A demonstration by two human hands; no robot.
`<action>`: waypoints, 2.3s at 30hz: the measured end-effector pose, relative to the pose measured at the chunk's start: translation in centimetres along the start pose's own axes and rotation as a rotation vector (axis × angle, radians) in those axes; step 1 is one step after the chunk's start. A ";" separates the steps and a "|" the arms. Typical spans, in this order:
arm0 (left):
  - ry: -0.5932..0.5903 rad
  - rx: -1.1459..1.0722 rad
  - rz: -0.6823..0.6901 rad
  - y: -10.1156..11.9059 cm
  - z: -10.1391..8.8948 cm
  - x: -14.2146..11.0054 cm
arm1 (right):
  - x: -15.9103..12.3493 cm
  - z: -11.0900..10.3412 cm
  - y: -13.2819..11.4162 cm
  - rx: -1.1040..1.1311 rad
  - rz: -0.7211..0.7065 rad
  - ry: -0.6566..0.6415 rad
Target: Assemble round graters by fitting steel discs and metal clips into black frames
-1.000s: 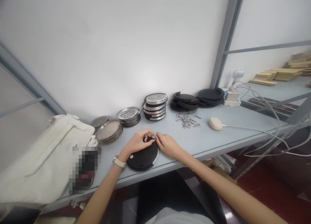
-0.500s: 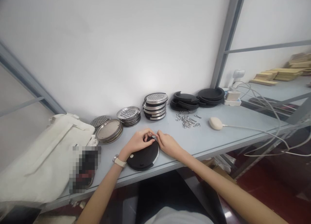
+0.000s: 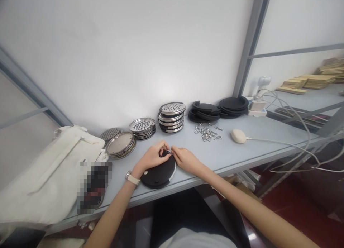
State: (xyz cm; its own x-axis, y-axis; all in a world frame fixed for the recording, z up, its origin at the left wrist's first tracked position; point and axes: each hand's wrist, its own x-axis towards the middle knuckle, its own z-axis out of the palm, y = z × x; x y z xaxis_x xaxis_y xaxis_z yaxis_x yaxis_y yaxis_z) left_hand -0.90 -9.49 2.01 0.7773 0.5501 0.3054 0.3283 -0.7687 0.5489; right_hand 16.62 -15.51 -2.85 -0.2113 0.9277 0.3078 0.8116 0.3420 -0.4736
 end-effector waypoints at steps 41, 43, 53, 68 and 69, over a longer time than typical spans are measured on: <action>-0.011 0.008 0.020 -0.2 0.1 0.0 | -0.1 -0.1 -0.3 -0.001 0.038 0.019; -0.008 0.013 0.021 -0.2 0.1 0.0 | -0.1 -0.1 -0.3 0.005 0.015 0.015; -0.022 0.011 0.010 -0.3 0.2 0.0 | -0.1 -0.1 -0.3 0.003 0.038 0.020; -0.020 -0.012 0.016 -0.4 0.2 0.0 | -0.1 0.1 -0.3 -0.019 0.069 0.045; -0.018 -0.014 0.021 -0.4 0.3 0.0 | -0.1 0.1 -0.3 -0.017 0.071 0.048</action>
State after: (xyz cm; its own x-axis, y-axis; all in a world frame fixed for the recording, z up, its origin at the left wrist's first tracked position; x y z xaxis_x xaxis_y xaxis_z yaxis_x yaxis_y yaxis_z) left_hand -0.89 -9.26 1.60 0.7935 0.5278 0.3028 0.3047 -0.7754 0.5531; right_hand 16.31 -15.68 -2.79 -0.1264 0.9411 0.3135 0.8329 0.2724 -0.4817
